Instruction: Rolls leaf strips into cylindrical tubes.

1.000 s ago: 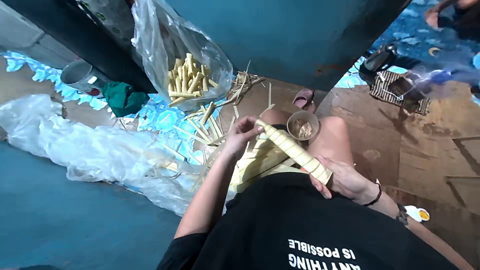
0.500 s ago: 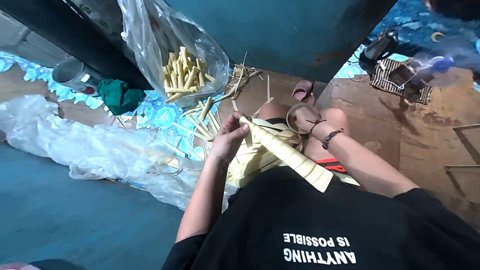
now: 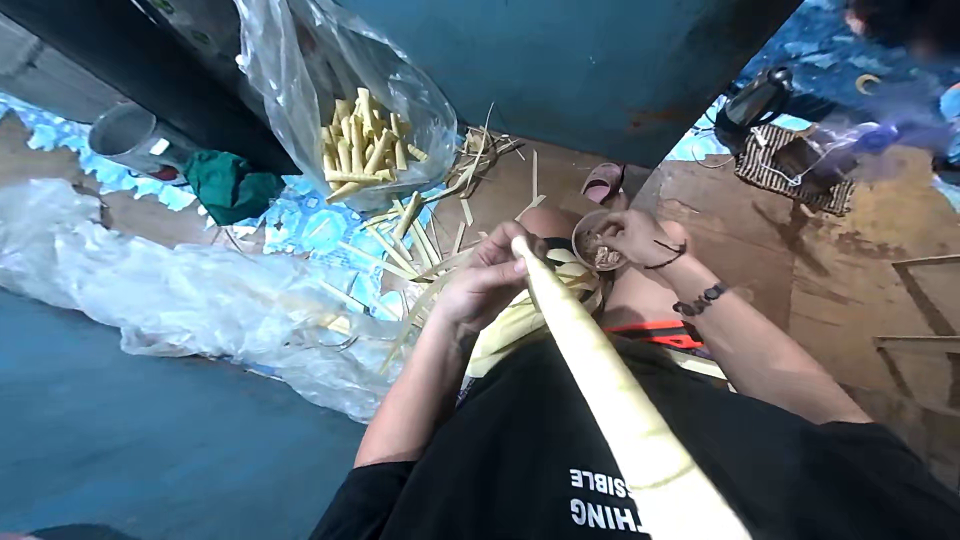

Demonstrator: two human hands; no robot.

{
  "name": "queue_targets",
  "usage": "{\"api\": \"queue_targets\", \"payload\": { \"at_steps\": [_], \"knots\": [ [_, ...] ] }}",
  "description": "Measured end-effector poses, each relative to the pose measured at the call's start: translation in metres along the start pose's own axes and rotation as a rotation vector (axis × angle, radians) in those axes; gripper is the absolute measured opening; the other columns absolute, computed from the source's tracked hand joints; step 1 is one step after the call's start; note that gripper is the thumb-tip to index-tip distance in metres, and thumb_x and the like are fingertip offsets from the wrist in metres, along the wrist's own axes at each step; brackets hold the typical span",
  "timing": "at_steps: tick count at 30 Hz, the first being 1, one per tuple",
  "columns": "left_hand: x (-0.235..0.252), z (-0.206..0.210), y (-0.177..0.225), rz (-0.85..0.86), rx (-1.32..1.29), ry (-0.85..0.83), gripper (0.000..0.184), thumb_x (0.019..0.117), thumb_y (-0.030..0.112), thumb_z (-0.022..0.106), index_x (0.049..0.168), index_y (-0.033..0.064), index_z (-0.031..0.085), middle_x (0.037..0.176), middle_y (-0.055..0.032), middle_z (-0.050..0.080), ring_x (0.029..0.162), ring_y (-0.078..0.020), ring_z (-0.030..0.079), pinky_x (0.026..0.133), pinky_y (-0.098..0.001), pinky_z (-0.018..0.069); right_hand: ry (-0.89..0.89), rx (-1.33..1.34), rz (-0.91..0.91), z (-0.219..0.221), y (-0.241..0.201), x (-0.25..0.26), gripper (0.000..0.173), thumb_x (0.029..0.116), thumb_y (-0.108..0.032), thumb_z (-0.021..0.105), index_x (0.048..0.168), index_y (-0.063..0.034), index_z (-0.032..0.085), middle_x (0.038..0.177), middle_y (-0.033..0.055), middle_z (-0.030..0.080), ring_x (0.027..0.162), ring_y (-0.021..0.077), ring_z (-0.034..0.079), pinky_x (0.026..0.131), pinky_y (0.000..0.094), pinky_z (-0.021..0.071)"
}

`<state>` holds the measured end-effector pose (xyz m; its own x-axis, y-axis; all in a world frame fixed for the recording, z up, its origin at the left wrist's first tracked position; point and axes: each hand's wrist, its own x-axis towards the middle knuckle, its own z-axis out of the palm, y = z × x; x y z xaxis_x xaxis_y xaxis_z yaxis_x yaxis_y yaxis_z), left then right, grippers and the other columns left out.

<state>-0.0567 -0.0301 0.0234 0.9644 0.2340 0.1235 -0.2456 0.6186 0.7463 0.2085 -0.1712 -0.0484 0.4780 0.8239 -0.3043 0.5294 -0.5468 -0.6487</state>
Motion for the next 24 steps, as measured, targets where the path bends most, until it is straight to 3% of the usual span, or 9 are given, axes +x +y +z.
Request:
{"api": "queue_targets", "payload": {
  "at_steps": [2, 3, 5, 7, 10, 13, 15, 18, 24],
  "knots": [
    [0.005, 0.005, -0.004, -0.044, 0.021, -0.094, 0.013, 0.0898, 0.022, 0.077, 0.099, 0.0248, 0.068, 0.091, 0.0039, 0.068, 0.084, -0.0074, 0.066, 0.077, -0.0254, 0.0567, 0.092, 0.134, -0.084, -0.005, -0.010, -0.020, 0.012, 0.0936, -0.008, 0.073, 0.105, -0.0044, 0.075, 0.095, 0.0114, 0.073, 0.080, 0.0215, 0.070, 0.079, 0.0429, 0.0590],
    [0.007, 0.007, -0.006, -0.069, 0.030, -0.109, 0.013, 0.0891, 0.022, 0.077, 0.099, 0.0248, 0.068, 0.090, 0.0041, 0.068, 0.084, -0.0073, 0.066, 0.077, -0.0258, 0.0565, 0.136, 0.221, -0.122, -0.006, -0.018, -0.033, 0.010, 0.0928, -0.009, 0.074, 0.102, -0.0061, 0.075, 0.091, 0.0075, 0.074, 0.073, 0.0162, 0.069, 0.071, 0.0359, 0.0598],
    [0.011, 0.010, -0.010, -0.088, 0.044, -0.118, 0.014, 0.0889, 0.023, 0.077, 0.100, 0.0231, 0.068, 0.091, 0.0030, 0.067, 0.084, -0.0079, 0.066, 0.077, -0.0266, 0.0561, 0.150, 0.464, -0.198, -0.013, -0.044, -0.061, 0.014, 0.0917, -0.005, 0.074, 0.105, -0.0058, 0.069, 0.086, 0.0008, 0.072, 0.067, 0.0071, 0.068, 0.065, 0.0244, 0.0607],
    [0.015, 0.014, -0.012, -0.086, 0.063, -0.119, 0.013, 0.0894, 0.022, 0.076, 0.101, 0.0201, 0.070, 0.099, 0.0002, 0.070, 0.087, -0.0083, 0.067, 0.077, -0.0256, 0.0569, 0.142, 0.747, -0.337, -0.020, -0.070, -0.088, 0.017, 0.0908, 0.001, 0.072, 0.104, -0.0089, 0.067, 0.084, -0.0023, 0.073, 0.067, 0.0063, 0.070, 0.064, 0.0234, 0.0626],
    [0.018, 0.019, -0.014, -0.084, 0.073, -0.149, 0.016, 0.0899, 0.021, 0.076, 0.104, 0.0191, 0.069, 0.103, -0.0007, 0.072, 0.091, -0.0077, 0.068, 0.079, -0.0254, 0.0571, 0.076, 1.047, -0.573, -0.021, -0.096, -0.115, 0.014, 0.0899, -0.012, 0.078, 0.101, -0.0180, 0.073, 0.094, -0.0025, 0.076, 0.081, 0.0104, 0.075, 0.073, 0.0278, 0.0647],
    [0.019, 0.023, -0.014, -0.078, 0.052, -0.190, 0.017, 0.0899, 0.017, 0.076, 0.104, 0.0208, 0.067, 0.096, 0.0037, 0.071, 0.087, -0.0028, 0.067, 0.076, -0.0206, 0.0552, 0.173, 0.911, -0.684, -0.017, -0.107, -0.122, 0.011, 0.0878, -0.017, 0.081, 0.098, -0.0152, 0.079, 0.110, -0.0034, 0.073, 0.097, 0.0071, 0.070, 0.081, 0.0217, 0.0608],
    [0.019, 0.025, -0.012, -0.089, 0.045, -0.213, 0.018, 0.0913, 0.016, 0.074, 0.106, 0.0218, 0.065, 0.099, 0.0042, 0.071, 0.092, -0.0038, 0.067, 0.080, -0.0223, 0.0553, 0.259, 0.767, -0.670, -0.015, -0.108, -0.123, 0.007, 0.0909, -0.013, 0.077, 0.098, -0.0112, 0.077, 0.108, -0.0032, 0.071, 0.096, 0.0053, 0.068, 0.080, 0.0188, 0.0590],
    [0.018, 0.026, -0.010, -0.109, 0.050, -0.244, 0.018, 0.0937, 0.015, 0.071, 0.107, 0.0230, 0.061, 0.103, 0.0047, 0.069, 0.096, -0.0053, 0.066, 0.085, -0.0249, 0.0549, 0.230, 0.728, -0.671, -0.015, -0.105, -0.124, 0.005, 0.0956, -0.010, 0.069, 0.100, -0.0100, 0.071, 0.106, -0.0040, 0.068, 0.093, 0.0042, 0.066, 0.081, 0.0190, 0.0583],
    [0.022, 0.031, -0.008, -0.122, 0.130, -0.274, 0.016, 0.0969, 0.012, 0.064, 0.109, 0.0211, 0.057, 0.101, 0.0056, 0.066, 0.094, -0.0036, 0.064, 0.083, -0.0233, 0.0531, 0.380, 0.640, -0.674, -0.014, -0.111, -0.129, 0.006, 0.0886, -0.006, 0.074, 0.094, -0.0060, 0.072, 0.101, -0.0015, 0.070, 0.090, 0.0055, 0.068, 0.079, 0.0208, 0.0604]
  ]
}}
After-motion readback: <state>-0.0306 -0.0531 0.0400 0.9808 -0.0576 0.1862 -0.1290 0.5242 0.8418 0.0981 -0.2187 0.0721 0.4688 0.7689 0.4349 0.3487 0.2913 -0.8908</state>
